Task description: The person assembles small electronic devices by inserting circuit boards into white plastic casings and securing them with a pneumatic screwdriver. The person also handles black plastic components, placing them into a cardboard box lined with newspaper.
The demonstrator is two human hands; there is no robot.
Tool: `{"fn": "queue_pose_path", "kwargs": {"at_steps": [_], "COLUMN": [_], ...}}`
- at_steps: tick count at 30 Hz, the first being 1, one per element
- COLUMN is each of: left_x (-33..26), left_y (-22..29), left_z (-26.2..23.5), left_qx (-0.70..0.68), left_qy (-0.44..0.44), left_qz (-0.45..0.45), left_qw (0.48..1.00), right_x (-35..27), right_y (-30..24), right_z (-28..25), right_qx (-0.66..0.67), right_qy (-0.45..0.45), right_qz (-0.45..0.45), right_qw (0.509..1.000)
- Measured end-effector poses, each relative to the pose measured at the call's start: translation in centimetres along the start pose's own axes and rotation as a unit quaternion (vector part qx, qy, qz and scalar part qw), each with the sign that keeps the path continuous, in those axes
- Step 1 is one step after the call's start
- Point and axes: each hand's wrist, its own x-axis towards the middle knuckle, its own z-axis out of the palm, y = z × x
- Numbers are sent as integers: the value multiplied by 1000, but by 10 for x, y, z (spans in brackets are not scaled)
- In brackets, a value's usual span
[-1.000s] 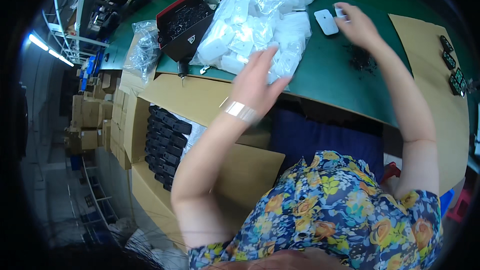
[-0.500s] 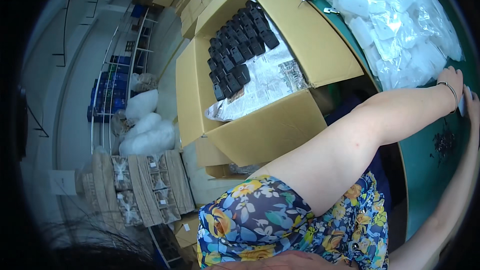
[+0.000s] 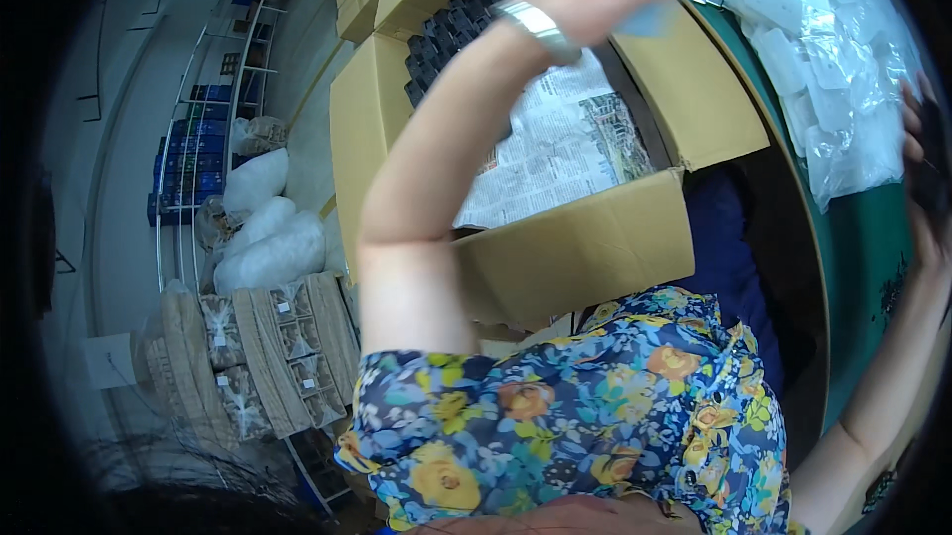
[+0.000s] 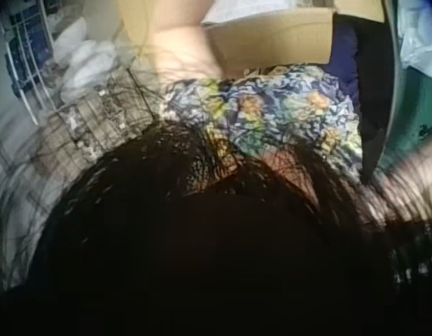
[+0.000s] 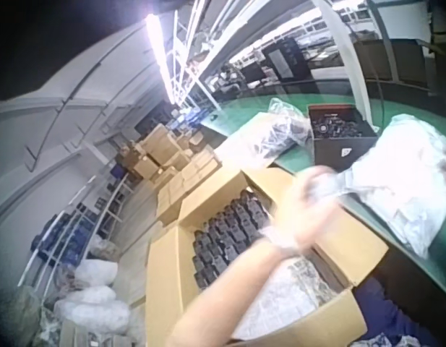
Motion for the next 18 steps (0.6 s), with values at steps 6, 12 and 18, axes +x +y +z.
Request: {"fn": "queue_pose_path", "kwargs": {"at_steps": [6, 12, 18], "left_x": [-124, -140, -119], "left_y": [-58, -87, -76], "left_z": [-107, -102, -83], "left_qx": [194, 343, 463], "left_qy": [68, 3, -90], "left_qz": [-329, -399, -430], "left_qw": [922, 850, 769], "right_x": [92, 177, 204], "right_y": [161, 276, 313], "right_z": [131, 151, 127], "right_qx": [-121, -293, -393], "right_qy": [-50, 2, 62], "right_qz": [136, 211, 243], "right_qw": [982, 933, 885]}}
